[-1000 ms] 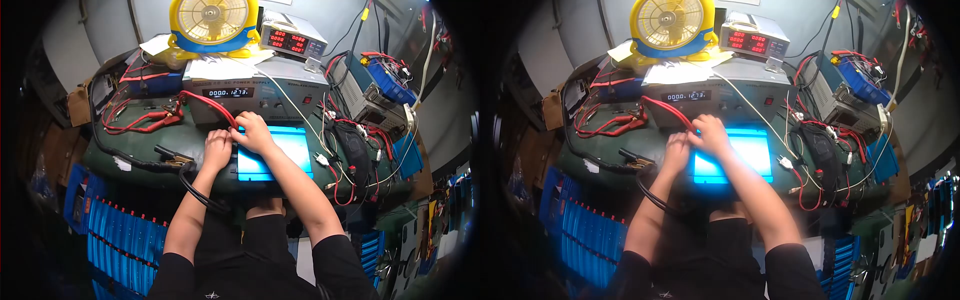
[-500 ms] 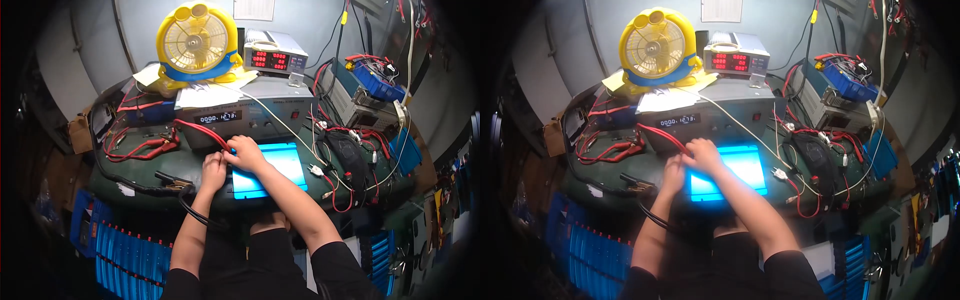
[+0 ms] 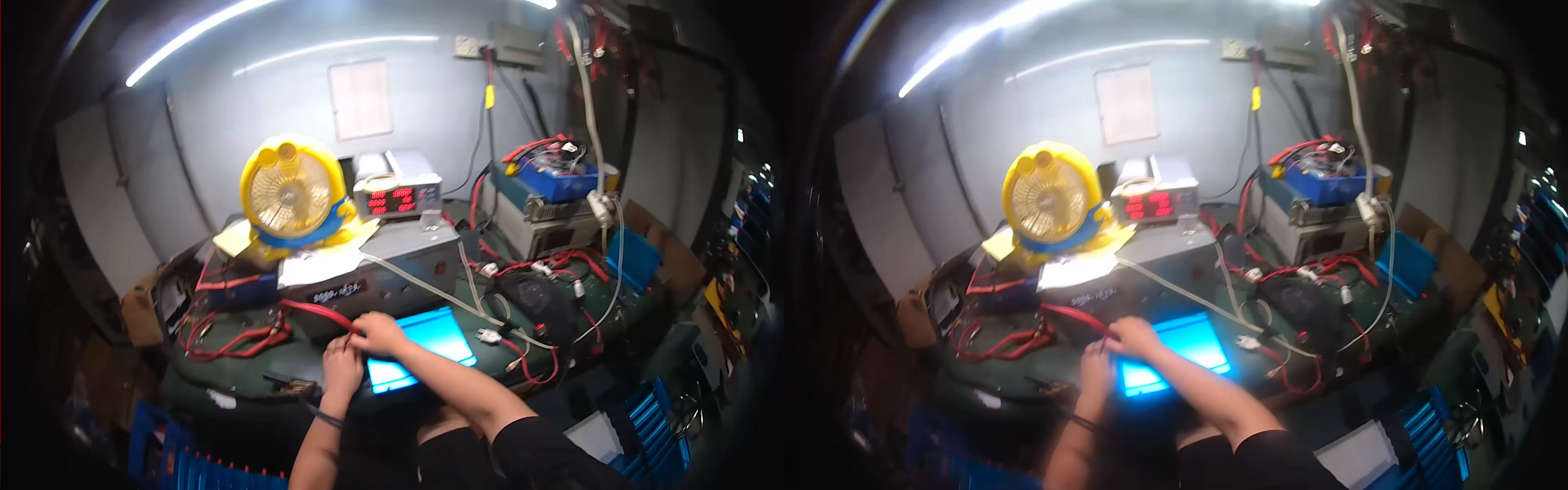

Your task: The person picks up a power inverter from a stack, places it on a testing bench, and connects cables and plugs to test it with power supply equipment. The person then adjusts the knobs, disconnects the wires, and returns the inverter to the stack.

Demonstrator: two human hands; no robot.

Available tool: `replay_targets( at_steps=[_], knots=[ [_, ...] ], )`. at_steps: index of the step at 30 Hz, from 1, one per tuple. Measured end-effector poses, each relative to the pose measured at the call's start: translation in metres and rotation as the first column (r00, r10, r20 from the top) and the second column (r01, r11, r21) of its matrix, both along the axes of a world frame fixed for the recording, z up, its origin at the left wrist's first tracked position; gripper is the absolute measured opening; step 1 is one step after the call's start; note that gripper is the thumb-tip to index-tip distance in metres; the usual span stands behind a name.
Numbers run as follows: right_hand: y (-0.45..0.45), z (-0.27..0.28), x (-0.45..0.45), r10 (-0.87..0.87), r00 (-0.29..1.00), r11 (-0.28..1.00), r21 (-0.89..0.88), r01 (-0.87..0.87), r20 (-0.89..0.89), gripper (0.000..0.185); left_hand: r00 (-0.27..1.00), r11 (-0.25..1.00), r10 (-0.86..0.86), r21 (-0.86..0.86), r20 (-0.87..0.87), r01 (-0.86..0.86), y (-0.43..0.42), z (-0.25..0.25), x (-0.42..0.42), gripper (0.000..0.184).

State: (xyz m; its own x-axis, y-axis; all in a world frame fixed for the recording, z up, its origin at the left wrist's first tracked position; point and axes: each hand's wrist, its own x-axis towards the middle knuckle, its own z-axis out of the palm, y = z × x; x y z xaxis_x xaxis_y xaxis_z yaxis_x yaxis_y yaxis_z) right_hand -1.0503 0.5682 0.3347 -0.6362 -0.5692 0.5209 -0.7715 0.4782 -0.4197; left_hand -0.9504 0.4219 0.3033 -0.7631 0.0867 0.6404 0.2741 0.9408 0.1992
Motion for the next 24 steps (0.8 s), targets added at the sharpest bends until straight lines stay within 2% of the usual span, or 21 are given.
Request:
replay_targets(
  at_steps=[3,5,7,9,11,13,15,18,20,24],
  knots=[
    [0.001,0.003,0.003,-0.007,1.000,1.000,0.005,0.007,-0.008,0.032,1.000,0.989,0.016,-0.150,-0.013,-0.018,-0.006,-0.008,-0.004,0.035],
    [0.001,0.003,0.002,0.002,1.000,1.000,0.020,-0.001,-0.015,0.033,0.997,0.948,0.076,-0.313,0.026,-0.064,-0.013,-0.008,-0.007,0.032],
    [0.000,-0.002,0.000,0.001,1.000,1.000,0.010,-0.001,-0.029,0.035,0.999,0.937,0.053,-0.346,-0.009,-0.053,-0.018,-0.007,-0.013,0.029],
    [-0.002,-0.002,-0.001,-0.009,0.999,1.000,0.015,0.010,-0.032,0.035,0.997,0.902,0.046,-0.432,0.059,-0.016,-0.022,-0.004,-0.013,0.027],
    [0.000,-0.003,-0.001,-0.006,1.000,1.000,0.015,0.006,0.003,0.036,0.999,0.901,0.025,-0.433,0.026,-0.011,-0.023,-0.004,-0.016,0.024],
    [0.000,-0.002,-0.001,-0.009,1.000,0.999,0.034,0.009,0.018,0.036,0.976,0.875,0.067,-0.482,0.206,0.041,-0.018,0.010,-0.015,0.021],
    [0.000,0.000,-0.001,-0.021,0.999,0.998,0.054,0.019,0.032,0.036,0.975,0.857,0.048,-0.510,0.216,0.071,-0.018,0.018,-0.013,0.016],
    [0.000,0.000,0.001,-0.011,1.000,0.999,0.047,0.011,0.010,0.037,0.981,0.854,0.004,-0.510,0.196,0.098,-0.023,0.006,-0.014,0.012],
    [-0.001,0.001,0.001,-0.026,0.998,0.996,0.089,0.021,0.057,0.036,0.996,0.846,-0.068,-0.525,0.060,0.089,-0.025,-0.004,-0.014,0.011],
    [0.000,0.005,0.005,0.002,0.999,0.998,0.065,-0.004,0.041,0.035,0.989,0.825,-0.135,-0.560,-0.056,0.081,-0.028,-0.014,-0.015,0.009]
  ],
)
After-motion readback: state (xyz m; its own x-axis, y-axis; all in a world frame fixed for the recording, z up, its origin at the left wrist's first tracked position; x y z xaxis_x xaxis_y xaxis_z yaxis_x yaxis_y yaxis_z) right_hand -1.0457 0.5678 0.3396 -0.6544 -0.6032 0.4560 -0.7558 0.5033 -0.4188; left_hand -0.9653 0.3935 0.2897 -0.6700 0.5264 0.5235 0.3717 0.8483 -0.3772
